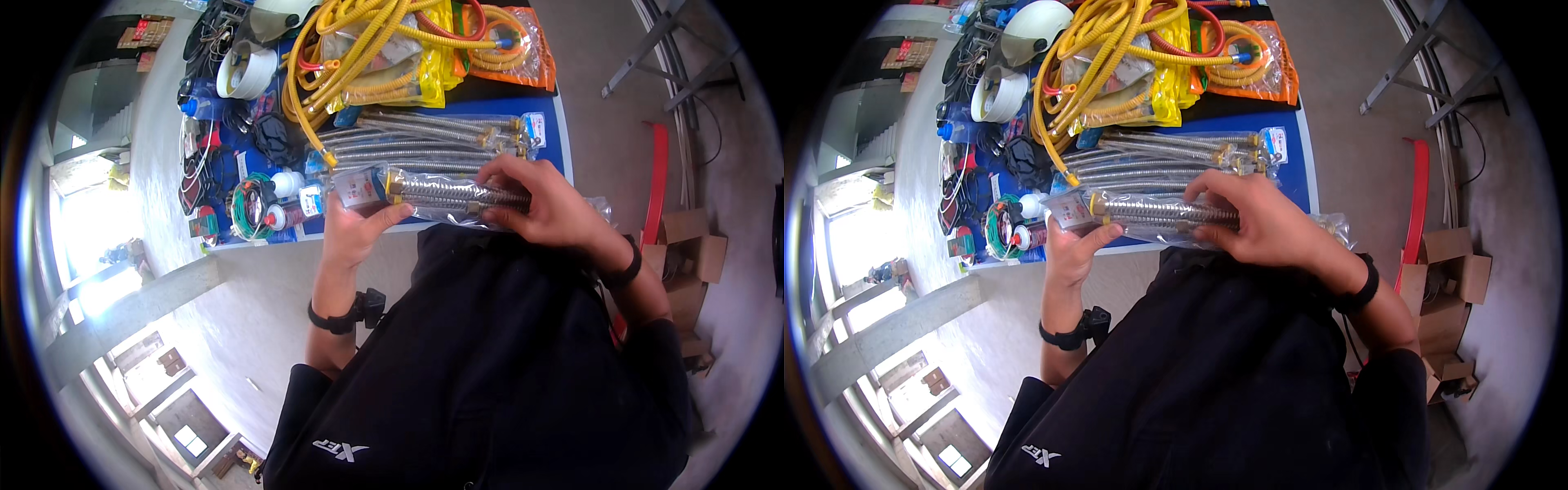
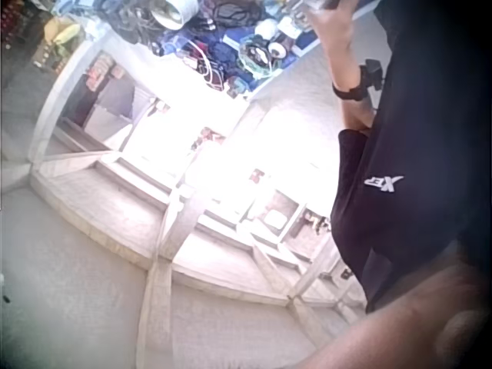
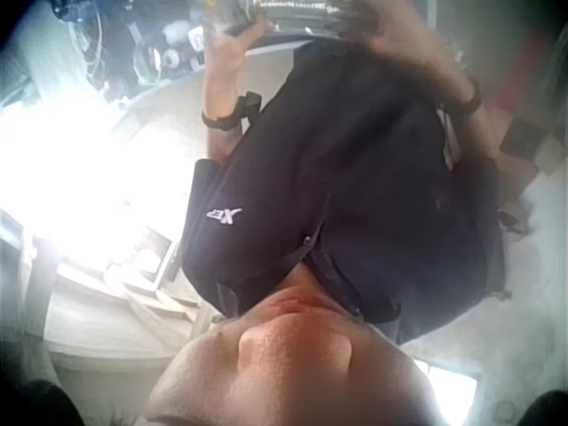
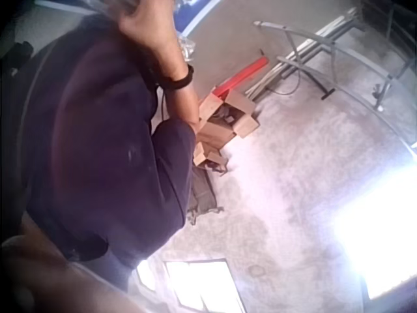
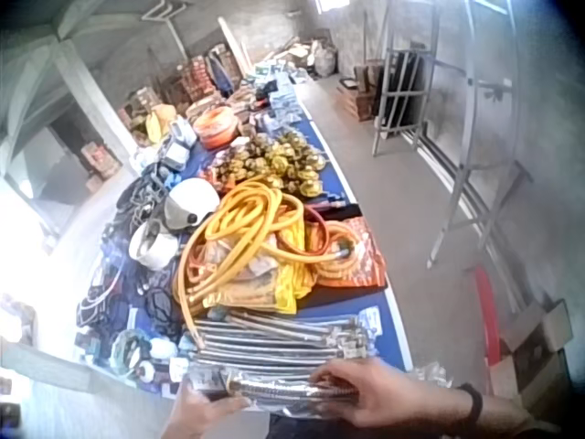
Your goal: The person picks up a packaged flexible metal hose from a table, turns it over to look at the label, and handles the ends of the hose through the plastic packaging.
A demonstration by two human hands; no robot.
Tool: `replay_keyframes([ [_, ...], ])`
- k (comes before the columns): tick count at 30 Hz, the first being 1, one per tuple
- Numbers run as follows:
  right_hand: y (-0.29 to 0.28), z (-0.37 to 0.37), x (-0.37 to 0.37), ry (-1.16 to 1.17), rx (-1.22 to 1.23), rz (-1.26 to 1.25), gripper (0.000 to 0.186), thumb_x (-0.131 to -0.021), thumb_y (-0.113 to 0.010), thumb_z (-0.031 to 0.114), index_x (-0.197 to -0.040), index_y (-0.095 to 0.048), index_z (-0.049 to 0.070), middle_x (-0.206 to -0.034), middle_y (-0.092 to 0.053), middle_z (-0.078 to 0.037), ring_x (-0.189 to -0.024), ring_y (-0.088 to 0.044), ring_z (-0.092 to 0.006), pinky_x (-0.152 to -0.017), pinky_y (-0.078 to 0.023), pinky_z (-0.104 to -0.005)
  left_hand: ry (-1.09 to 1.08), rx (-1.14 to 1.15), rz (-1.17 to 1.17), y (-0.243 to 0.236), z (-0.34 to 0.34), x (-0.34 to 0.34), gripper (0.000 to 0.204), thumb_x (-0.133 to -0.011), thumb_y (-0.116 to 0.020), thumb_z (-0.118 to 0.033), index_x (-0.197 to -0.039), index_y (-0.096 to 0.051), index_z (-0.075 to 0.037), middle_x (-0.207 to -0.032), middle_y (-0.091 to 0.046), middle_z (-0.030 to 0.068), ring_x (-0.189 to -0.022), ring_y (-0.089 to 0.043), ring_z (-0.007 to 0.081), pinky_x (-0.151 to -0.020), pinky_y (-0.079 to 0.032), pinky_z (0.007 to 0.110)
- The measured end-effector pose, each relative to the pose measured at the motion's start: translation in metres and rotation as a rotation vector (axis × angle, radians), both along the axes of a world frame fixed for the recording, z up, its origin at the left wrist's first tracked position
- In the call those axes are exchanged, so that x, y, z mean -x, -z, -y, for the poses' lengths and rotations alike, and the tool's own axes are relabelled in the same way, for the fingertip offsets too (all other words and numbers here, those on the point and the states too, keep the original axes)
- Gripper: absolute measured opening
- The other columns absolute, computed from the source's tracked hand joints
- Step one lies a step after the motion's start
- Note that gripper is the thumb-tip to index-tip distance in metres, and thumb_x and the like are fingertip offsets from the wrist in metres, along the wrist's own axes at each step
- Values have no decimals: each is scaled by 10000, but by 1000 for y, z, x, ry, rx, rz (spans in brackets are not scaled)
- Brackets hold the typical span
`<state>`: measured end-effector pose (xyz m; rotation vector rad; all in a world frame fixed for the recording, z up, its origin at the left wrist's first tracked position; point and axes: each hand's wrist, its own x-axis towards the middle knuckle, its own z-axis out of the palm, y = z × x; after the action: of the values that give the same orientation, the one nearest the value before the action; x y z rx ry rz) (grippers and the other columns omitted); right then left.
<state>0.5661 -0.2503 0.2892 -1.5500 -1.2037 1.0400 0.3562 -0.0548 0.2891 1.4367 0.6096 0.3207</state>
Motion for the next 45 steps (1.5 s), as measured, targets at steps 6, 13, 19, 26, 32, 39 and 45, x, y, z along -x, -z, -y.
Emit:
replay_keyframes([
  [6, 21, -2, 0, -63, -2, -432, 334, -918, -684, 142, -1183, -504, 46, -846, -645, -78, -706, -618, -116, -598, -489, -272, -91, 169, 128, -3, 9, -5, 453, -759, -812, 20, -1157, -596, 14, -1047, -671, 73, -920, -654, 150, -819, -554, 292],
  [13, 11, -7, -6, -54, 27, -806, 341, -945, -652, 127, -1225, -474, 51, -941, -667, -90, -721, -614, -103, -588, -509, -235, 24, 259, 285, -14, 6, -14, 502, -826, -772, -76, -1259, -540, 24, -1125, -648, 121, -940, -664, 201, -801, -572, 363],
  [19, 15, -8, -5, -43, -61, -725, 340, -939, -662, 123, -1214, -478, 47, -953, -662, -81, -720, -609, -94, -575, -499, -223, -113, 416, 283, -11, 6, -24, 438, -981, -578, -212, -1360, -462, -25, -1225, -610, 130, -1036, -639, 240, -862, -529, 398],
  [26, 7, -3, -4, -26, -25, -678, 369, -913, -710, 171, -1191, -495, 56, -924, -635, -62, -669, -590, -77, -550, -469, -216, -64, 476, 228, -10, 6, -21, 363, -990, -565, -225, -1290, -509, -27, -1121, -649, 115, -971, -654, 245, -745, -552, 411],
  [32, -4, 2, 2, 0, 38, -613, 360, -920, -705, 196, -1174, -501, 44, -973, -611, -67, -663, -594, -88, -544, -471, -223, 18, 550, 128, -12, 3, -13, 353, -981, -590, -224, -1267, -514, -30, -1093, -663, 117, -881, -687, 242, -621, -592, 388],
  [39, -5, 2, 4, -15, 79, -603, 312, -924, -691, 145, -1142, -506, 19, -1020, -608, -56, -758, -599, -88, -621, -501, -237, 60, 668, 112, -7, 9, -9, 320, -988, -583, -242, -1226, -532, -34, -1009, -676, 122, -752, -694, 255, -597, -605, 391],
  [45, 12, -2, 10, -43, -51, -594, 282, -925, -661, 68, -1160, -513, 22, -1013, -613, -22, -932, -583, -80, -827, -485, -254, 81, 644, 54, -6, 10, -7, 313, -989, -581, -247, -1205, -532, -25, -976, -673, 126, -727, -690, 265, -567, -591, 388],
])
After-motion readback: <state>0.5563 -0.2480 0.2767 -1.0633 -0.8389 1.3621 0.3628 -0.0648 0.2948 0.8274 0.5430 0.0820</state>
